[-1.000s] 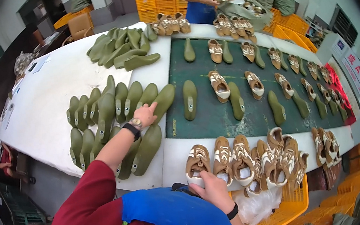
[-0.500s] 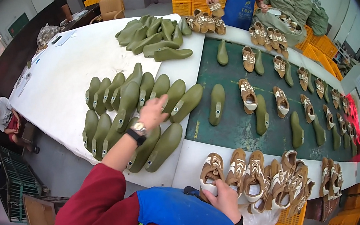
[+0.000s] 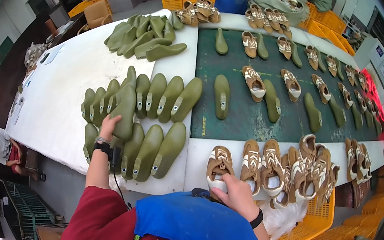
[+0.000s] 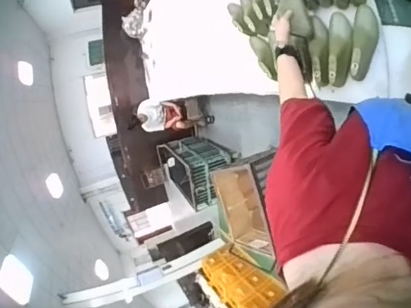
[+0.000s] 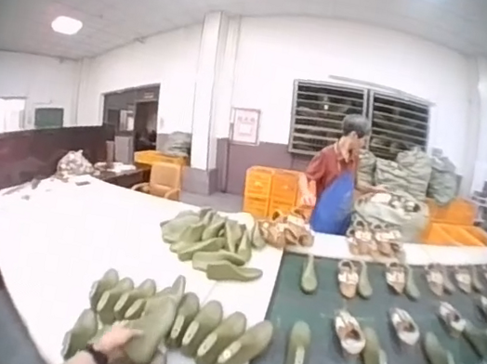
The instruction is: Organizing shoe lasts and matching shoe uppers before placing them on a conveyor belt in a factory.
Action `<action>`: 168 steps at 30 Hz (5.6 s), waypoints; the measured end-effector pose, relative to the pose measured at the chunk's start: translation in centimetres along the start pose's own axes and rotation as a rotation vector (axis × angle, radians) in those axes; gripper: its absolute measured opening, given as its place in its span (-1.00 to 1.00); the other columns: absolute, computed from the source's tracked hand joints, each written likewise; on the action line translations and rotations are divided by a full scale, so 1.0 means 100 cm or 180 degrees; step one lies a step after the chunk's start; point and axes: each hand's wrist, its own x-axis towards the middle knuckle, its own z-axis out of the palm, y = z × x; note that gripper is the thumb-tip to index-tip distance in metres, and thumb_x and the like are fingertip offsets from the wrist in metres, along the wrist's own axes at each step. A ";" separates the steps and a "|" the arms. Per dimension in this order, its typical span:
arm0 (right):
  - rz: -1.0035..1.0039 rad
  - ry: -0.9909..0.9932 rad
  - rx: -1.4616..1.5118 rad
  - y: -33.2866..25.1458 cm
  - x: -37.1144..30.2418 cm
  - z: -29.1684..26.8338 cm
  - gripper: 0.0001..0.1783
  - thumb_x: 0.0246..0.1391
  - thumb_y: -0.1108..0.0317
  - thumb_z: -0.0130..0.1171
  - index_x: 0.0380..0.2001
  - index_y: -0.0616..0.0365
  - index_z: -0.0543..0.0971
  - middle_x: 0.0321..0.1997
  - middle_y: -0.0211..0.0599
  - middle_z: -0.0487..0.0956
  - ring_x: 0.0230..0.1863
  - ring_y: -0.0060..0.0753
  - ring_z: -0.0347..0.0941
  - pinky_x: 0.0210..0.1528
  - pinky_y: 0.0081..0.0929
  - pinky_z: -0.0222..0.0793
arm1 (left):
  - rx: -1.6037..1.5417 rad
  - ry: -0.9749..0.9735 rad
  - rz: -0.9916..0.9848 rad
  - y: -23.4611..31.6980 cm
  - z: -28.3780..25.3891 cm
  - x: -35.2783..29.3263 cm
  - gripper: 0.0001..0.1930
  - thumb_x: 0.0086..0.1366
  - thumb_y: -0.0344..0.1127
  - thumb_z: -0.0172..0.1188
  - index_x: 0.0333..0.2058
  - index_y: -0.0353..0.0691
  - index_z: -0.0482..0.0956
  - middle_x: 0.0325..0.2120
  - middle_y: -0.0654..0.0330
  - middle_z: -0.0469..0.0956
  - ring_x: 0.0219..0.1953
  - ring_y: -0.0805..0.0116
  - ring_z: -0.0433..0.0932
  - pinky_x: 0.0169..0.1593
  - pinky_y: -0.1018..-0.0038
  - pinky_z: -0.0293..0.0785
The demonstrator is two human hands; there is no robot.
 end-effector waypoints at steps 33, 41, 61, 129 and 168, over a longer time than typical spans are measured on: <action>-0.0499 0.0192 0.0300 -0.002 0.033 -0.031 -0.66 -0.17 0.28 0.38 -0.35 0.23 0.53 -0.62 -0.24 0.47 -0.66 -0.41 0.39 -0.55 -0.50 0.32 | 0.3429 -0.0735 0.2247 -0.036 0.147 -0.189 -0.34 -0.02 0.07 0.30 0.06 -0.02 0.40 0.11 0.02 0.29 0.27 -0.08 0.05 0.21 -0.09 0.01; -0.0467 -0.0107 0.0009 -0.005 0.112 -0.074 -0.62 -0.14 0.23 0.34 -0.30 0.24 0.50 -0.46 -0.11 0.53 -0.53 -0.24 0.49 -0.43 -0.39 0.40 | 0.3283 -0.0676 0.2649 -0.041 0.148 -0.180 -0.37 0.01 0.15 0.24 0.04 0.02 0.43 -0.12 0.20 0.48 0.19 0.03 0.19 0.13 -0.03 0.12; 0.0062 0.0583 -0.0756 0.135 0.420 -0.009 -0.64 -0.23 0.21 0.29 -0.32 0.15 0.54 -0.32 -0.02 0.59 -0.22 0.03 0.51 -0.14 -0.18 0.42 | 0.3268 -0.0932 0.2408 -0.028 0.150 -0.173 -0.44 0.05 0.08 0.21 0.03 0.04 0.45 -0.20 0.20 0.46 0.13 0.07 0.24 0.12 -0.06 0.13; -0.2103 0.2930 0.3668 0.024 -0.179 -0.204 -0.71 0.29 0.27 -0.17 -0.07 0.17 0.44 -0.50 -0.51 0.30 -0.55 -0.66 0.15 -0.49 -0.66 0.11 | 0.3419 -0.4762 0.4377 0.012 0.429 -0.226 -0.26 0.01 0.23 0.22 0.14 0.07 0.30 0.16 0.21 0.23 0.30 0.13 0.04 0.22 -0.13 0.06; 0.2324 0.2216 0.0687 0.238 -0.156 0.010 -0.57 -0.14 0.26 0.34 -0.16 -0.01 0.43 -0.08 -0.04 0.37 -0.05 -0.01 0.38 0.00 -0.31 0.35 | 0.2925 -0.3321 0.4086 -0.015 0.309 -0.193 -0.27 -0.01 0.10 0.30 0.16 0.10 0.31 0.23 0.00 0.13 0.24 -0.09 0.13 0.20 0.00 0.11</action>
